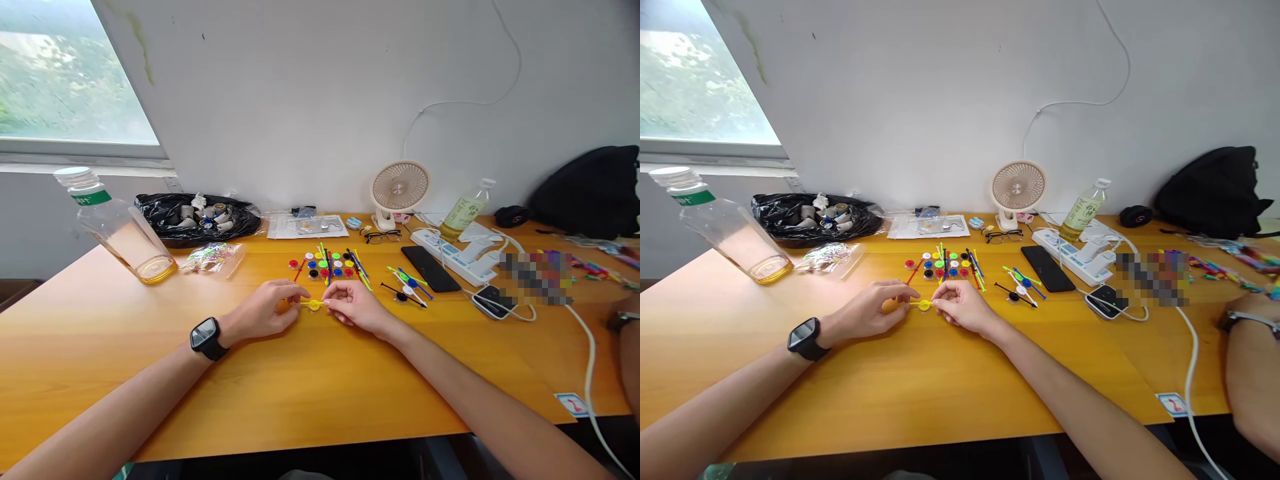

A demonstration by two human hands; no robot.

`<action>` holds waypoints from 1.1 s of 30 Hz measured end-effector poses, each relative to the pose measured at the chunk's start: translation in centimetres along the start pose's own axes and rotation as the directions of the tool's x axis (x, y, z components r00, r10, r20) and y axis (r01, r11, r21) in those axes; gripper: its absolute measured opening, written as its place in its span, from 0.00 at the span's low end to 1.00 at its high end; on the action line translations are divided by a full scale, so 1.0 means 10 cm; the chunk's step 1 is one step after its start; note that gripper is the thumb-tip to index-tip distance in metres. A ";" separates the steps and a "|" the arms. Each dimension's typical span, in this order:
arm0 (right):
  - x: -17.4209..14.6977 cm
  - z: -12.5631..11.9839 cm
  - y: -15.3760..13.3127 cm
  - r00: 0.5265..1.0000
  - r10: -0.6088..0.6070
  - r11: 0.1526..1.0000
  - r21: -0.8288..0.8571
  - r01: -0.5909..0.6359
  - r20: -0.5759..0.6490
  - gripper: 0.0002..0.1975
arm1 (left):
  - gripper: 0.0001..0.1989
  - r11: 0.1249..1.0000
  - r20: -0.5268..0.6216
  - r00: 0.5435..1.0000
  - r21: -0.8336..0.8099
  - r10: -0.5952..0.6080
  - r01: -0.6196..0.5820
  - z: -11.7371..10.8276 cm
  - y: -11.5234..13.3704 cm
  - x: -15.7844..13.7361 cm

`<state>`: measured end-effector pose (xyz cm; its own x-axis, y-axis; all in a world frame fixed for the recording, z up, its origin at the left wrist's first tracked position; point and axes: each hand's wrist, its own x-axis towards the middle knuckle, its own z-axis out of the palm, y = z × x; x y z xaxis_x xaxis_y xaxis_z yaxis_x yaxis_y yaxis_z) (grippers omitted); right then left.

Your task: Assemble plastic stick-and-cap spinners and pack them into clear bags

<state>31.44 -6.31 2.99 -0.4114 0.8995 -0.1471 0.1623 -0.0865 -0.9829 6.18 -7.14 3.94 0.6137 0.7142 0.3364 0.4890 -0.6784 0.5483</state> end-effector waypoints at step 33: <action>-0.07 -0.06 0.04 0.970 -0.233 0.897 -0.400 0.187 -0.069 0.10 | 0.19 0.985 0.069 0.989 0.111 0.128 -0.135 0.08 0.06 0.03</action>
<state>32.35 -6.68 2.80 -0.3754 0.9220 0.0942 0.4277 0.2625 -0.8650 7.11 -7.48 3.71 0.7126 0.6081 0.3499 0.4672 -0.7834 0.4099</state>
